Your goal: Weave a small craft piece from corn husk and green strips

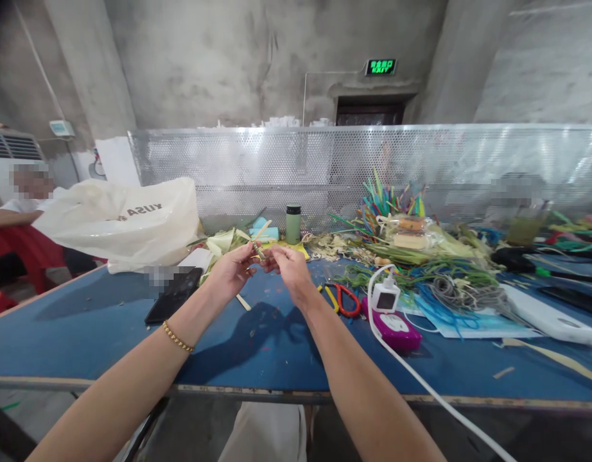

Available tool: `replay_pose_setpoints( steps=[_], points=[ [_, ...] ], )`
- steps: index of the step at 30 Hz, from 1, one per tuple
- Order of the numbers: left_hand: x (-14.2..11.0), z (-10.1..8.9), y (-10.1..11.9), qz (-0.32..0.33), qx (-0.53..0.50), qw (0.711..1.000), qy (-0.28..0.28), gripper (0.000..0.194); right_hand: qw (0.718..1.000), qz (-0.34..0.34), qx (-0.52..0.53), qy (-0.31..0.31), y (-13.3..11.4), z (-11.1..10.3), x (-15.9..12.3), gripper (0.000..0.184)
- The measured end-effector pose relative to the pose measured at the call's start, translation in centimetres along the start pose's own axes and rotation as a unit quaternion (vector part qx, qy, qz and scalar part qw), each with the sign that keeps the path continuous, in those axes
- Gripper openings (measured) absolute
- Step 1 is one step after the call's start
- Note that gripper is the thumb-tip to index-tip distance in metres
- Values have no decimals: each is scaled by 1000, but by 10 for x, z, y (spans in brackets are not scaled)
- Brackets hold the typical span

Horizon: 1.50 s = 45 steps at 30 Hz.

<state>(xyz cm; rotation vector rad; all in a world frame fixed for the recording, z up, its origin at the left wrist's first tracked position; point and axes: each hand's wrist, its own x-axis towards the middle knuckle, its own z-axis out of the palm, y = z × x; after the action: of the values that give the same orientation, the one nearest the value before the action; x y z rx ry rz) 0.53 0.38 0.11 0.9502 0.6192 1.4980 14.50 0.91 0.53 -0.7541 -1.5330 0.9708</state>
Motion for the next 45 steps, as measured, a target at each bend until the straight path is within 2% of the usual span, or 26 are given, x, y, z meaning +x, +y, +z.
replay_pose_setpoints(
  steps=[3,6,9,12,14,17,20,24,26,28,31,35,37,41,45],
  points=[
    [-1,1,0,16,29,999,10,24,1000,14,-3,-7,-1,-1,-1,46],
    [-3,2,-2,34,40,999,6,22,999,-10,-9,-39,-4,0,-3,37],
    [-2,3,-5,24,19,1000,-6,19,998,-37,-6,-53,-5,2,-5,30],
    [-2,6,-4,10,-15,1000,10,15,997,-67,-22,-40,-2,5,-5,23],
    [-3,8,-2,-7,-37,999,33,11,992,-110,-60,-24,1,6,-5,17],
    [-4,10,2,-31,-52,998,36,10,978,-166,-124,-6,4,6,-3,14],
    [-5,8,4,-21,-21,999,22,14,981,-142,-128,-17,3,4,-2,22],
    [-4,4,2,56,67,996,-8,21,997,-52,-52,19,-1,1,-1,33],
    [-4,4,0,97,107,989,-16,24,998,-37,-21,39,-2,0,-1,34],
    [-5,5,-1,111,127,985,-44,26,998,-43,7,54,-2,0,-1,35],
    [-8,8,-1,84,109,987,-85,30,995,-61,40,73,-1,0,0,34],
    [-11,13,3,11,27,995,-96,25,990,-98,48,86,-3,1,0,29],
    [-12,15,4,-2,12,994,-105,24,988,-103,49,99,-5,1,0,28],
    [-13,17,2,81,61,991,-88,19,990,-88,34,108,-5,0,0,28],
    [-14,16,0,143,155,976,-59,17,987,-120,-20,100,-5,-2,0,29]
  ],
)
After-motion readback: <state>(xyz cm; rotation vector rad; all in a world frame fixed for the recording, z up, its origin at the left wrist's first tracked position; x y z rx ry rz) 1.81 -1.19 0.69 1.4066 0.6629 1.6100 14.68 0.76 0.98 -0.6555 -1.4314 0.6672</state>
